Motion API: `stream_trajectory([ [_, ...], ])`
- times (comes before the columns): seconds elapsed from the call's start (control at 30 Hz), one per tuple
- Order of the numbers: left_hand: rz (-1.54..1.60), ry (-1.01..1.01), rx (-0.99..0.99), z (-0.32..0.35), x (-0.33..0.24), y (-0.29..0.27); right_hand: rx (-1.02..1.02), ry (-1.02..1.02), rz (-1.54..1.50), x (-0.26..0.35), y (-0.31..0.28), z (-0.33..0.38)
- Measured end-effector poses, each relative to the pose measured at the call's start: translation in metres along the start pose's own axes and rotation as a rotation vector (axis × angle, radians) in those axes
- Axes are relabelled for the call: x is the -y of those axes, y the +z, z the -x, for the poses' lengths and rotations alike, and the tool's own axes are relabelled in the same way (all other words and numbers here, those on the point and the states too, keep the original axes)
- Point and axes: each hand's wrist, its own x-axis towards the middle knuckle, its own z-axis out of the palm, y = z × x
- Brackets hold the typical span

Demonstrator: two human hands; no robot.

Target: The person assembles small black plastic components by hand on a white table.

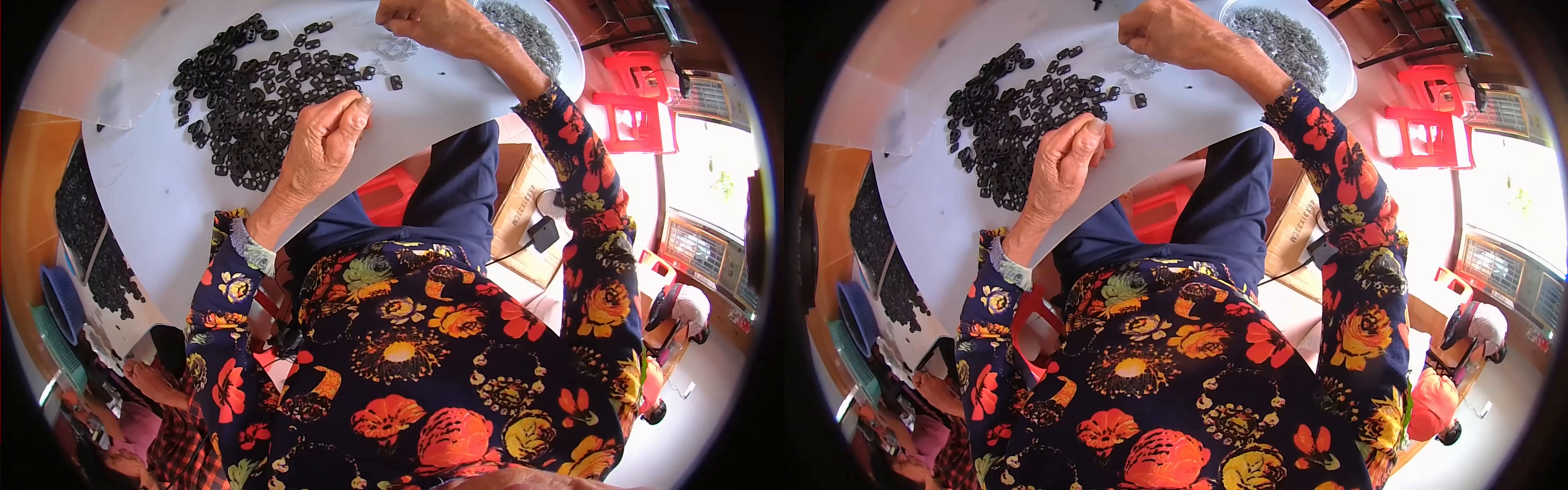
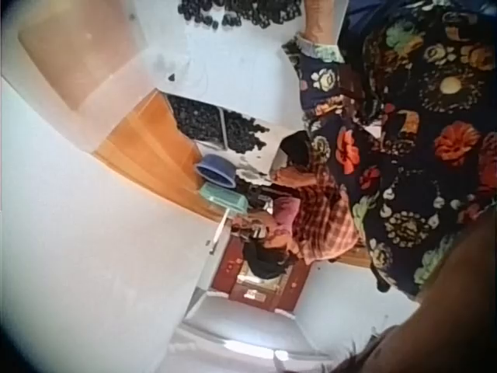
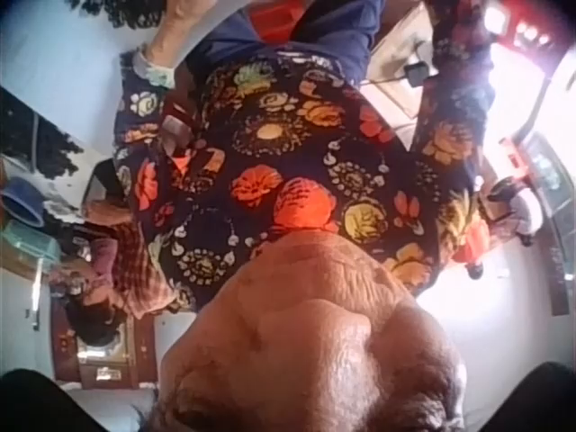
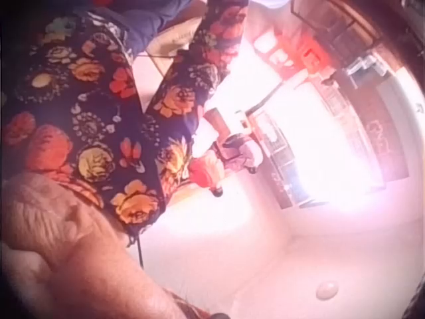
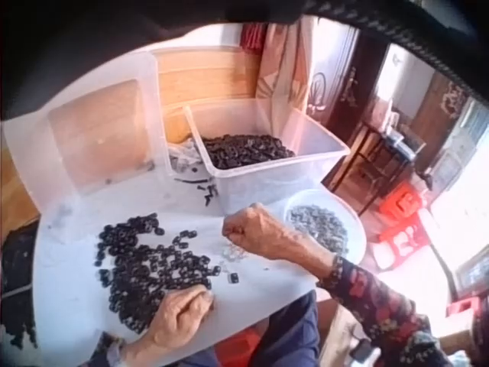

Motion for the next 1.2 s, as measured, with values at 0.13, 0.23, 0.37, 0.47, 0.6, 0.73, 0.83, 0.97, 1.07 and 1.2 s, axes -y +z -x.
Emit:
stream_trajectory([
  [0.13,-0.013,-0.001,-0.002,0.001,0.000,-0.002,-0.063,-0.063,0.040,0.014,-0.008,-0.001],
  [0.23,-0.016,-0.006,-0.004,0.000,-0.001,0.000,0.050,0.037,-0.004,0.015,-0.005,-0.004],
  [0.37,-0.004,-0.002,0.010,0.000,0.000,-0.001,0.039,-0.168,0.031,0.020,0.013,-0.009],
  [0.47,-0.024,-0.012,-0.006,-0.001,-0.002,0.001,0.148,0.050,0.240,0.033,0.024,-0.011],
  [0.6,-0.015,0.032,-0.010,-0.001,-0.006,0.003,0.166,0.061,0.362,0.041,0.026,-0.016],
  [0.73,-0.032,0.027,0.004,-0.001,-0.003,0.002,0.206,-0.054,0.528,0.050,0.032,-0.020],
  [0.83,-0.025,-0.032,0.021,-0.002,-0.006,0.001,0.224,-0.027,0.533,0.049,0.033,-0.023],
  [0.97,-0.026,0.021,-0.011,-0.002,-0.004,0.001,0.023,-0.003,0.324,0.038,0.030,-0.022],
  [1.07,-0.077,0.024,0.002,-0.001,0.000,-0.001,-0.016,0.102,0.067,0.052,0.025,-0.005],
  [1.2,-0.013,0.071,-0.001,-0.001,0.007,0.001,-0.206,0.132,-0.191,0.064,0.038,0.029],
])
